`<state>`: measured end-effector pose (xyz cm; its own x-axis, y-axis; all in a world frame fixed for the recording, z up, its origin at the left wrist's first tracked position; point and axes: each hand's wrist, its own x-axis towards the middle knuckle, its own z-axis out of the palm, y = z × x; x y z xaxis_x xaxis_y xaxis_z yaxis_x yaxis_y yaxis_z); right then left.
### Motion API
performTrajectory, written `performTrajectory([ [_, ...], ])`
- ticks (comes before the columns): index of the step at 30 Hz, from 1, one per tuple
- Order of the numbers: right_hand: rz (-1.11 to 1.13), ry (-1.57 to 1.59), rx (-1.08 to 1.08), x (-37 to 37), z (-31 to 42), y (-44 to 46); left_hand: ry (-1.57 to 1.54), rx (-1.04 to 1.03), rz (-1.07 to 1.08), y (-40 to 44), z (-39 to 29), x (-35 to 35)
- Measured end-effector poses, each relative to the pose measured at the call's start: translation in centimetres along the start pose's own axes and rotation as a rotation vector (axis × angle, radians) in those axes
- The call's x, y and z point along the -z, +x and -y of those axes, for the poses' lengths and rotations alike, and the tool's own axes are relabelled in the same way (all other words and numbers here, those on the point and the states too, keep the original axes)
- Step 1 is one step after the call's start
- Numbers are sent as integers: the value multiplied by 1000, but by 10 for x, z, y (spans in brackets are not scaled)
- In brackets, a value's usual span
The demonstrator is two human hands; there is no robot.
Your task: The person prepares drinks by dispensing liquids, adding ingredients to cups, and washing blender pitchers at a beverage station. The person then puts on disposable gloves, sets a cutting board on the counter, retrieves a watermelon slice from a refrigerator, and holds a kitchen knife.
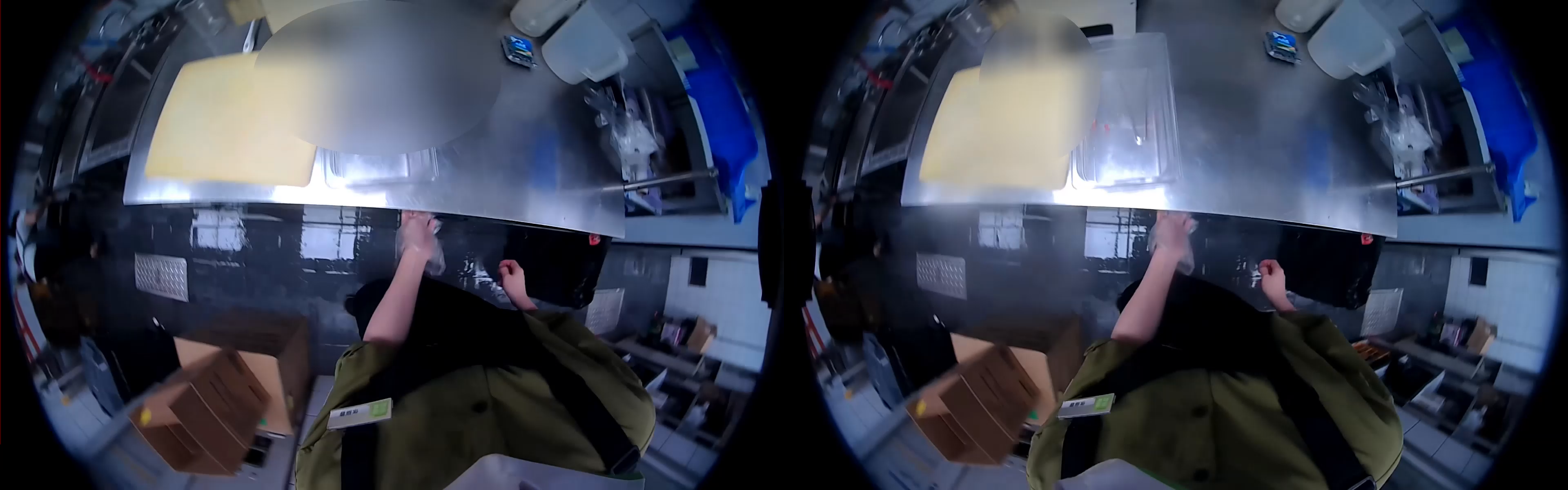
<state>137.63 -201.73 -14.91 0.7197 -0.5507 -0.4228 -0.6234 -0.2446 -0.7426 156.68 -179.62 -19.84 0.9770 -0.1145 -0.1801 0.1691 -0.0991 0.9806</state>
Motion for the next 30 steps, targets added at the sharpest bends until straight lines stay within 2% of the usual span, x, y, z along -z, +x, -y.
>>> performTrajectory([
  [1,38,-8,-30,9,10,-5,-868,55,-21,-3,-17,-18],
  [2,70,-35,6,18,6,-4,-1380,101,-71,-5,-35,-36],
  [3,100,-59,39,25,1,-3,-1400,242,-168,-14,-77,-23],
  [6,174,-142,78,40,0,-7,-1349,332,-302,-37,-61,-24],
  [9,275,-306,172,48,-13,-2,-933,454,-548,-113,-56,-7],
  [11,403,-394,197,37,-13,-7,-206,477,-645,-168,-73,26],
  [13,461,-499,244,19,-30,0,-144,347,-877,-216,-65,52],
  [15,508,-623,410,-5,-65,22,267,678,-858,-258,-91,105],
  [16,531,-637,378,-24,-67,24,354,641,-944,-276,-61,126],
  [17,557,-649,347,-49,-65,25,556,663,-986,-283,-75,148],
  [18,575,-640,433,-76,-62,29,686,752,-964,-289,-73,167],
  [19,586,-631,510,-101,-64,36,767,675,-1013,-299,-64,178],
  [20,615,-599,420,-130,-69,52,845,712,-982,-304,-60,189],
  [21,571,-542,430,-162,-81,72,831,753,-962,-302,-67,196],
  [22,490,-452,479,-194,-84,88,933,616,-1049,-308,-51,196],
  [23,442,-358,496,-227,-98,120,891,639,-1182,-290,-60,182],
  [24,394,-284,443,-257,-110,153,1327,178,-1232,-280,-43,177],
  [25,349,-207,396,-286,-118,184,959,-181,-1606,-229,-36,142],
  [27,285,24,230,-340,-117,238,791,-347,-1021,-217,90,99],
  [28,196,131,247,-370,-118,266,641,-348,-788,-142,95,96],
  [29,315,159,98,-385,-114,292,364,-242,-742,-77,147,77],
  [30,382,313,2,-398,-98,295,-46,-33,-646,-15,204,60],
])
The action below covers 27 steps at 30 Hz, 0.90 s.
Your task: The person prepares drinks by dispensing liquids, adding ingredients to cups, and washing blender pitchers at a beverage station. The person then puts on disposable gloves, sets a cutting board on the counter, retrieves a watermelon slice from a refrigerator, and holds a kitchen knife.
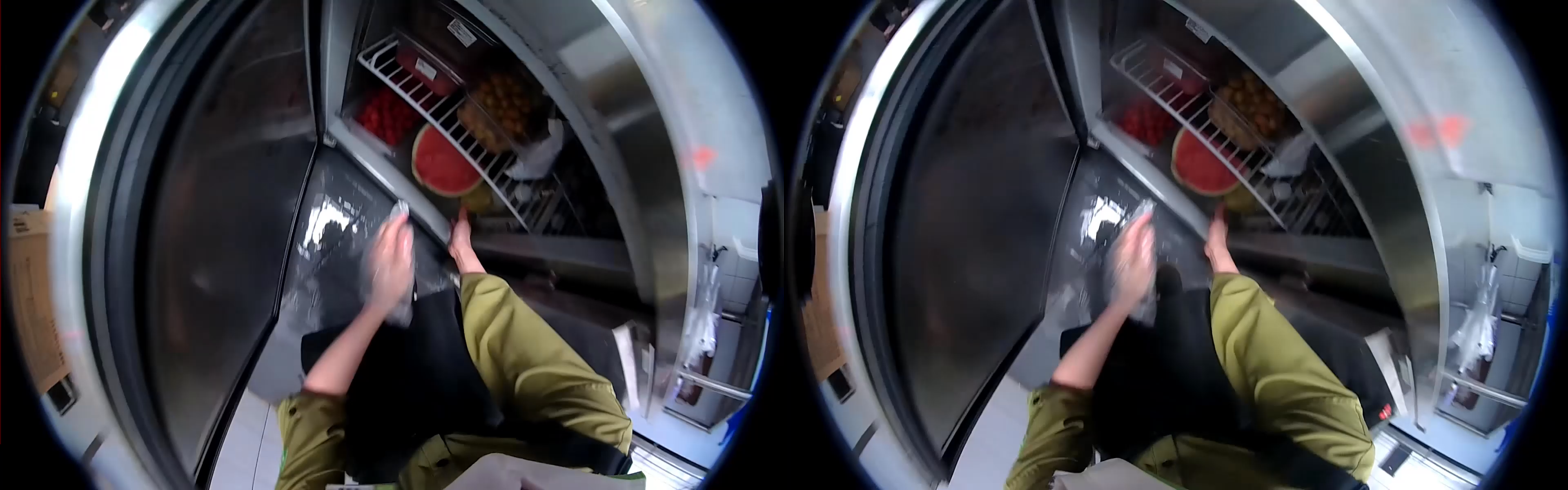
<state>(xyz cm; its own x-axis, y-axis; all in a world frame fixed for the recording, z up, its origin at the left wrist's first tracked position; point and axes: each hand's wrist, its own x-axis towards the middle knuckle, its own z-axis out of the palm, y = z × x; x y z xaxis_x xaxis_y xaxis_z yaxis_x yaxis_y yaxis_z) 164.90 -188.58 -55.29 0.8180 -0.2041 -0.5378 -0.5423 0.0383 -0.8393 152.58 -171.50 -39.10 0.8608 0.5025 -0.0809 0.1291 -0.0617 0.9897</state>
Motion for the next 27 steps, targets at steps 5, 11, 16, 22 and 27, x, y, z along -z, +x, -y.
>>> performTrajectory([
  [5,84,370,107,-14,-22,94,388,314,317,177,168,-118],
  [11,244,662,360,-21,-8,124,-922,303,412,223,170,-151],
  [16,183,682,365,-22,-15,92,-958,297,304,214,184,-141],
  [22,242,685,380,-19,7,-13,-1044,515,320,154,168,-97],
  [27,369,787,121,-1,-1,-85,-892,501,178,72,188,-41],
])
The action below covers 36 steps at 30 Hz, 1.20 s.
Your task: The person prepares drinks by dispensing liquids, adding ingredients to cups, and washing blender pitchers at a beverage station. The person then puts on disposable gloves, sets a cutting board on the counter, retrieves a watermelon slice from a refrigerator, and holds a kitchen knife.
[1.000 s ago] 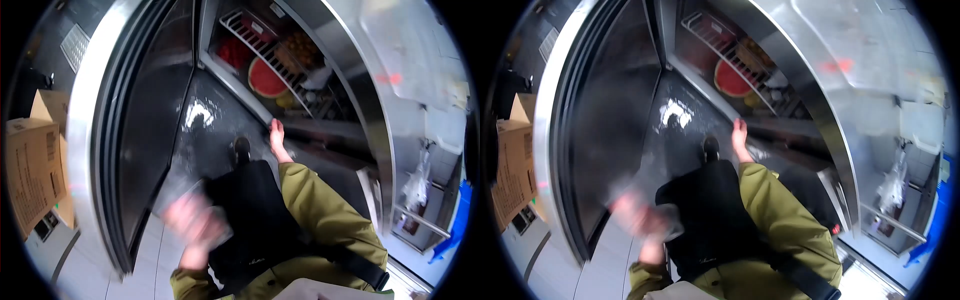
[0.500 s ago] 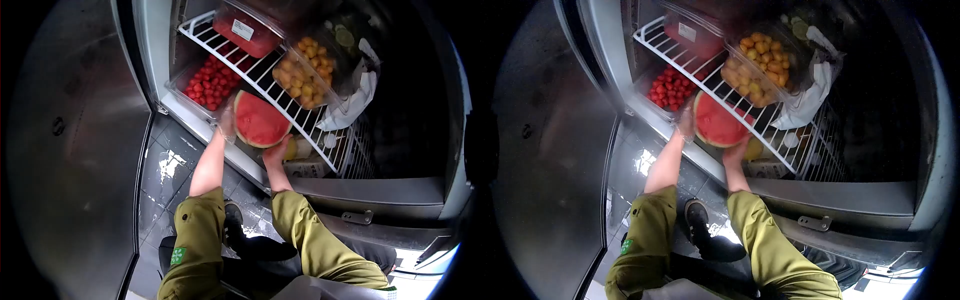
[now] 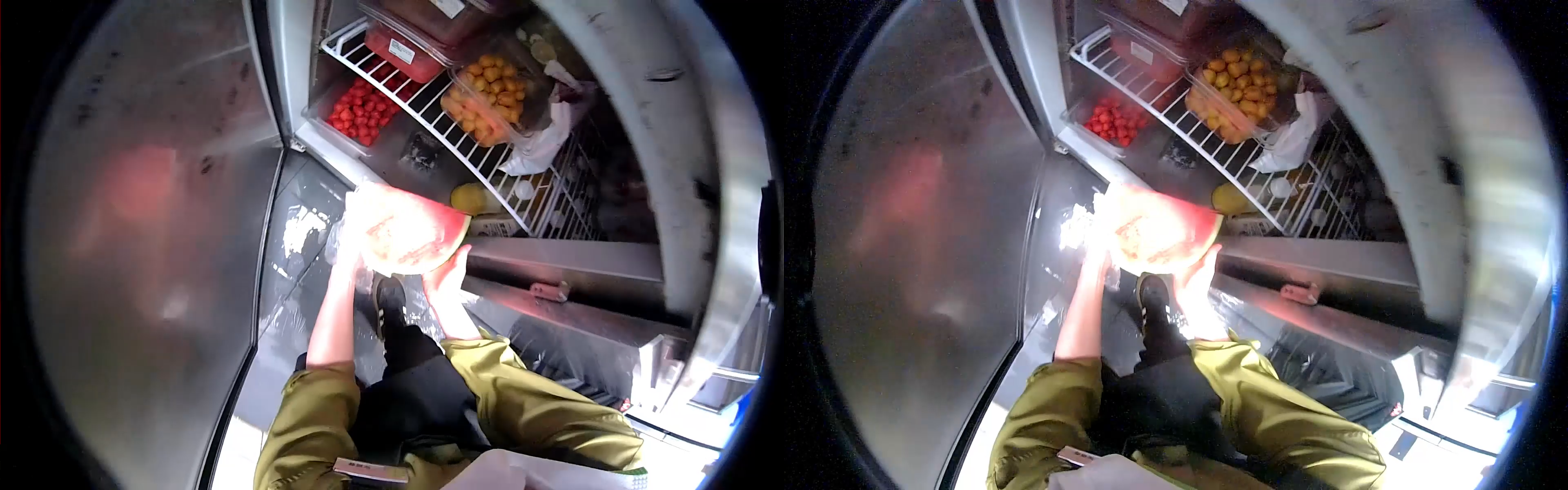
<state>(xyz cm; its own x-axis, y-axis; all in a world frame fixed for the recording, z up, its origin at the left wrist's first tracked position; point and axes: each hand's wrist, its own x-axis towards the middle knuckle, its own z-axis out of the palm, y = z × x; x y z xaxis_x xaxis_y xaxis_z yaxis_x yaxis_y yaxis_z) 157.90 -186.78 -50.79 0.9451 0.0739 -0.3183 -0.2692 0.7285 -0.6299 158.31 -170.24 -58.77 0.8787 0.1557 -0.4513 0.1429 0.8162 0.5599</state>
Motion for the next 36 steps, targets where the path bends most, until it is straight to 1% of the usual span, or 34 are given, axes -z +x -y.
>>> performTrajectory([
  [2,-26,25,-48,-45,17,-45,34,-35,-88,-54,-8,3],
  [4,-54,-61,-167,-71,44,-96,100,-59,-202,-132,-59,-40],
  [5,-61,-102,-224,-82,62,-126,145,-64,-275,-184,-104,-82],
  [6,-119,-520,-107,-65,71,-162,172,-4,-316,-216,-106,-76],
  [7,-88,-321,-133,-128,98,-193,314,-28,-373,-268,-149,-117],
  [8,-65,-124,-167,-194,125,-224,715,144,-579,-313,-175,-135],
  [9,-92,-142,-202,-219,146,-257,819,80,-627,-356,-189,-142],
  [10,6,-252,-213,-267,173,-289,928,20,-681,-399,-204,-148],
  [11,81,-281,-213,-294,193,-313,1037,-35,-743,-440,-239,-176],
  [12,148,-308,-207,-318,211,-337,302,48,-666,-475,-273,-210],
  [13,300,-362,-214,-351,227,-352,232,-276,-686,-509,-272,-210],
  [14,368,-354,-260,-370,237,-364,165,-600,-677,-541,-271,-209],
  [16,586,-320,-283,-400,244,-369,-70,-741,-420,-570,-347,-269],
  [18,813,-486,-206,-420,241,-366,-362,-813,-77,-592,-370,-256],
  [19,890,-483,-201,-431,241,-371,-408,-858,-42,-601,-378,-256],
  [20,966,-486,-195,-442,241,-375,-415,-915,-54,-611,-385,-261],
  [21,1033,-515,-159,-464,259,-385,-402,-971,-94,-621,-387,-266],
  [25,1228,-439,-229,-465,257,-392,-294,-1112,-318,-644,-372,-283],
  [26,1211,-425,-225,-460,250,-395,-257,-1124,-373,-646,-366,-284],
  [28,1231,-438,-284,-456,250,-395,-164,-1125,-512,-651,-356,-286],
  [30,1202,-360,-460,-452,251,-401,-91,-1117,-647,-665,-333,-287],
  [32,1181,-292,-487,-443,242,-404,-48,-1091,-729,-674,-317,-290],
  [33,1163,-406,-452,-443,248,-407,-26,-1080,-759,-677,-314,-293],
  [34,1169,-421,-453,-442,246,-408,-15,-1064,-759,-679,-315,-295],
  [36,1187,-541,-366,-439,246,-414,-9,-1053,-745,-677,-321,-296],
])
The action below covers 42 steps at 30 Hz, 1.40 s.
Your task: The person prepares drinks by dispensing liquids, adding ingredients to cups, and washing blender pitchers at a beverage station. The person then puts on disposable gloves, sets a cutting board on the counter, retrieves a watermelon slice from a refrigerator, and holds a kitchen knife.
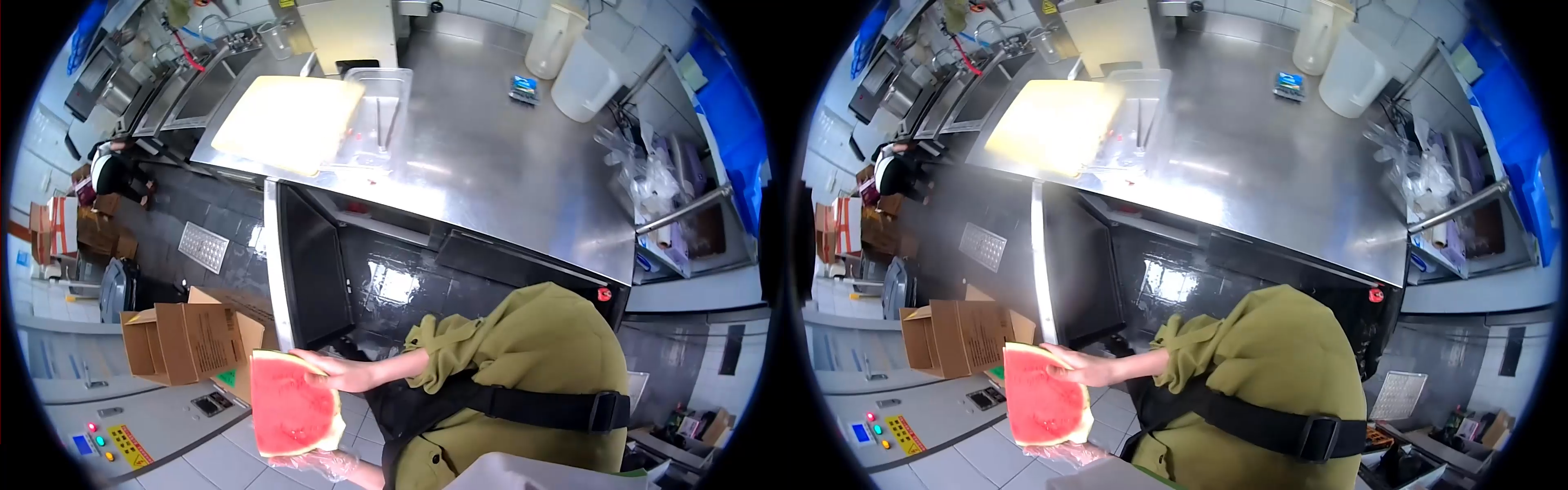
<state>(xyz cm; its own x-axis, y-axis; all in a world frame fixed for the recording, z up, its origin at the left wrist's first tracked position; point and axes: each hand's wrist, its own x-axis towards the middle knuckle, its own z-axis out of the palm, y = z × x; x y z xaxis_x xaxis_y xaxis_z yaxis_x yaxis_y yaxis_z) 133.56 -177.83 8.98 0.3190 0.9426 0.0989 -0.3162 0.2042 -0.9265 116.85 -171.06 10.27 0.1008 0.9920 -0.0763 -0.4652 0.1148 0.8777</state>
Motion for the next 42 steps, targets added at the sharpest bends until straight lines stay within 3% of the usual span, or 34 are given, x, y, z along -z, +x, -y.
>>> performTrajectory([
  [8,-20,65,-51,14,3,28,-61,19,47,39,5,-11],
  [16,-230,-614,237,87,28,140,-213,174,293,171,72,-99],
  [19,-218,-571,190,112,55,212,-223,162,419,241,86,-146],
  [20,-263,-344,60,118,66,235,-214,145,461,262,89,-163],
  [21,-299,-351,101,129,69,254,-194,111,512,284,91,-183],
  [24,-497,-157,-87,171,84,296,-170,75,635,345,101,-244],
  [28,-769,-349,-125,245,84,312,-213,336,595,409,137,-333],
  [32,-1058,-417,-125,337,88,333,-212,198,764,466,194,-402],
  [33,-1142,-364,-122,365,93,350,-224,58,842,488,226,-419],
  [35,-1230,-367,4,403,119,399,-269,176,812,518,247,-451],
  [36,-1257,-375,77,419,141,429,-330,421,703,530,250,-473],
  [39,-1162,-575,326,487,222,525,-574,860,668,582,270,-523],
  [42,-1089,-897,513,571,307,627,-553,815,680,628,289,-568],
])
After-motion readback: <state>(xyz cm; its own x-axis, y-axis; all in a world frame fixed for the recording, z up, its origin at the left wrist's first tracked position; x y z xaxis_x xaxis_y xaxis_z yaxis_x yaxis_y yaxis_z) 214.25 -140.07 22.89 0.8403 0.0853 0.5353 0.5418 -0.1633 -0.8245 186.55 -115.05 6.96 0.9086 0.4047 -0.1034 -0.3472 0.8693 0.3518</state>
